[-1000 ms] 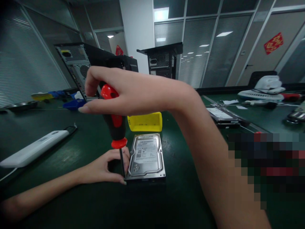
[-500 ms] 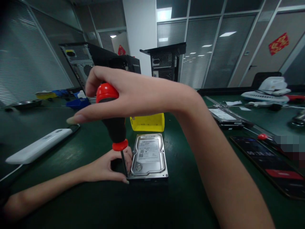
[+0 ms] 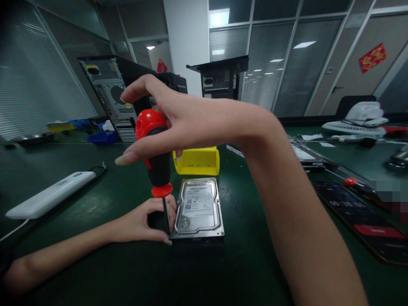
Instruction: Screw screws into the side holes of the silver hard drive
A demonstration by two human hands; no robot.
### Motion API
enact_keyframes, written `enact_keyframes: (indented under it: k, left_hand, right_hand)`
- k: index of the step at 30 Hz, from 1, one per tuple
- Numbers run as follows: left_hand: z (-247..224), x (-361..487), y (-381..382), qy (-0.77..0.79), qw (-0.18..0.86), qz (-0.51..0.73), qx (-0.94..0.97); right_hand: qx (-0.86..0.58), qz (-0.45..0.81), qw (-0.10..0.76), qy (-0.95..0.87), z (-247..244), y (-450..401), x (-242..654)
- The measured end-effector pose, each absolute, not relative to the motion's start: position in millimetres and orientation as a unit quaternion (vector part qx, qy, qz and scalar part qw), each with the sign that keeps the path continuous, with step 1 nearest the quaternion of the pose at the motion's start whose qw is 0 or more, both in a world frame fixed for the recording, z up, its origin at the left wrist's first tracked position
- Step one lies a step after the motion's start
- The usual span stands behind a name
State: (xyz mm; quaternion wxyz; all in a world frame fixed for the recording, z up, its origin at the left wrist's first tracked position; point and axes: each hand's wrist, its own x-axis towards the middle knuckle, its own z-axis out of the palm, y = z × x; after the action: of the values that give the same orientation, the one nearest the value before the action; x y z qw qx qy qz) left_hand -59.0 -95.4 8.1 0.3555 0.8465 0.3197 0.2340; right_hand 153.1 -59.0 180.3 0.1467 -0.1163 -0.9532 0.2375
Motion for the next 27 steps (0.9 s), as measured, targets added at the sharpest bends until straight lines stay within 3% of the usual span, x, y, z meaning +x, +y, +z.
enact_keyframes:
  k: [6, 14, 27]
  left_hand:
    - [8, -60, -95, 0.318, 0.355, 0.229, 0.849]
    - [7, -60, -94, 0.317, 0.351, 0.237, 0.849]
    - [9, -58, -96, 0.316, 0.365, 0.239, 0.842]
  right_hand:
    - [-0.091, 0.246, 0.106, -0.959, 184, -65, 157]
    - [-0.053, 0.153, 0.199, -0.967, 177, -58, 138]
    - [-0.139, 0.221, 0.170, -0.950, 180, -68, 146]
